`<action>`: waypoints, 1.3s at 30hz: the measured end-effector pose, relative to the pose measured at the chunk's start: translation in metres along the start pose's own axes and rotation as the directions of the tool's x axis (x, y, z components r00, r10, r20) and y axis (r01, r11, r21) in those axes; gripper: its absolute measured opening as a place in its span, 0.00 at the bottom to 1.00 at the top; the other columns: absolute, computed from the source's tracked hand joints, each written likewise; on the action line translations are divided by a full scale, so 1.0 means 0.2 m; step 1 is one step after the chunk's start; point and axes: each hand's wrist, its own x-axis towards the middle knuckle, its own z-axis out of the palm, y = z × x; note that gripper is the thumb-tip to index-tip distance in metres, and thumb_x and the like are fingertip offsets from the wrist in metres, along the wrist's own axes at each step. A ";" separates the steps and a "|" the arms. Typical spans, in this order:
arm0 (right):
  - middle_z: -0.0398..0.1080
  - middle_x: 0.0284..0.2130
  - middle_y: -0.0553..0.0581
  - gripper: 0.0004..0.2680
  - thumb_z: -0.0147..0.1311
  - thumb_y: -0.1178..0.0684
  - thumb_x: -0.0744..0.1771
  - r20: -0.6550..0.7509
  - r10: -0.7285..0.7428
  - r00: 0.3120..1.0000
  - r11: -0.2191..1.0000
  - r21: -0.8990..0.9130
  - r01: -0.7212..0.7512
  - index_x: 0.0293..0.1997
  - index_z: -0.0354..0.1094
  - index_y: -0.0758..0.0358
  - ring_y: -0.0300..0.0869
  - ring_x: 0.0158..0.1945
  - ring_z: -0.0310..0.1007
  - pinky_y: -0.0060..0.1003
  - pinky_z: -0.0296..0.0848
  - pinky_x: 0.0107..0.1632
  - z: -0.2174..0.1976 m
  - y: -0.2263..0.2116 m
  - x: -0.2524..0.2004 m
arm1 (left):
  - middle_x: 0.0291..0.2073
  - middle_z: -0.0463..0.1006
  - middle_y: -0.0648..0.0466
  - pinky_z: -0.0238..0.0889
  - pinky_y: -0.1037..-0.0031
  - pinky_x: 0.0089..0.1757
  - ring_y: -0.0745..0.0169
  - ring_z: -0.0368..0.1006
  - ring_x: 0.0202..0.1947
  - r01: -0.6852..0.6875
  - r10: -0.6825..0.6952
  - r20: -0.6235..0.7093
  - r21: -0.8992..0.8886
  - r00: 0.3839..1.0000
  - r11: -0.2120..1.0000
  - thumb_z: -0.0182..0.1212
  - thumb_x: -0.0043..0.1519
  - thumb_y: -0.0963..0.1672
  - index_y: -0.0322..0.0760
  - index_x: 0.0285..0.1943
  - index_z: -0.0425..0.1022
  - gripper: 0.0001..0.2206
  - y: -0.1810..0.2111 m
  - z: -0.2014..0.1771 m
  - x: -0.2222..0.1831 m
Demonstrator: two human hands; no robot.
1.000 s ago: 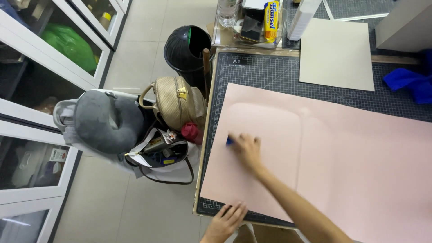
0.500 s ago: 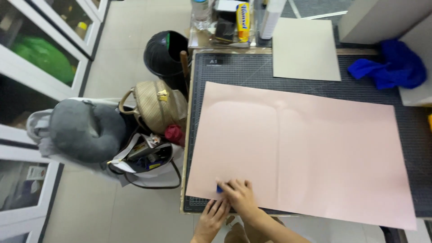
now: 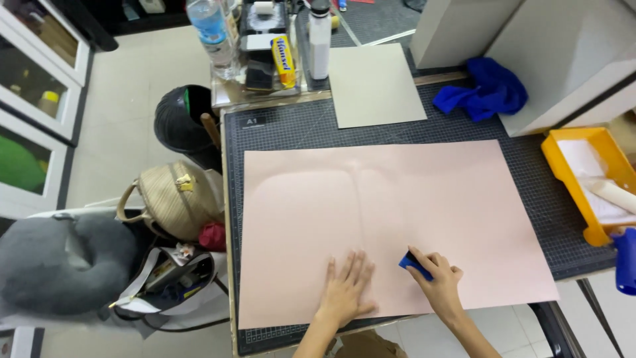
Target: The person applies adhesive to a gray sheet using a roller, places it onto a pink sheet, and smooths the surface with a squeegee to remove air bubbles. The person then folds the pink sheet over the gray sheet and continues smoothing the laminated surface.
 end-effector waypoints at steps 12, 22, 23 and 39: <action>0.73 0.34 0.49 0.21 0.39 0.37 0.67 0.136 0.475 0.869 0.878 0.001 -0.480 0.69 0.58 0.41 0.45 0.41 0.67 0.38 0.58 0.53 -0.21 0.06 -0.07 | 0.77 0.40 0.42 0.27 0.35 0.64 0.41 0.32 0.76 -0.001 0.049 0.218 -0.213 0.975 0.977 0.60 0.45 0.69 0.36 0.77 0.44 0.58 -0.06 -0.11 0.04; 0.80 0.41 0.59 0.25 0.25 0.26 0.66 0.191 0.592 0.783 0.737 -0.520 -0.432 0.76 0.35 0.21 0.53 0.51 0.77 0.47 0.55 0.60 -0.28 0.28 0.22 | 0.77 0.47 0.49 0.33 0.30 0.61 0.45 0.40 0.77 -0.041 0.039 -0.019 -0.067 0.999 0.997 0.57 0.46 0.69 0.52 0.76 0.53 0.50 -0.01 -0.06 0.01; 0.80 0.41 0.59 0.25 0.25 0.26 0.66 0.185 0.592 0.784 0.737 -0.518 -0.434 0.76 0.35 0.21 0.53 0.51 0.77 0.47 0.55 0.60 -0.30 0.26 0.28 | 0.77 0.47 0.49 0.33 0.30 0.61 0.45 0.40 0.77 -0.043 0.042 -0.025 -0.066 0.999 0.997 0.57 0.46 0.69 0.52 0.76 0.53 0.50 -0.01 -0.06 0.05; 0.66 0.33 0.42 0.14 0.51 0.45 0.67 -0.058 -0.614 0.787 0.778 -0.210 0.592 0.60 0.67 0.39 0.42 0.39 0.65 0.47 0.53 0.44 0.48 -0.13 0.61 | 0.76 0.50 0.57 0.44 0.47 0.63 0.57 0.45 0.75 0.578 -0.585 0.060 0.099 0.809 0.810 0.40 0.64 0.53 0.55 0.76 0.52 0.28 -0.20 0.10 0.40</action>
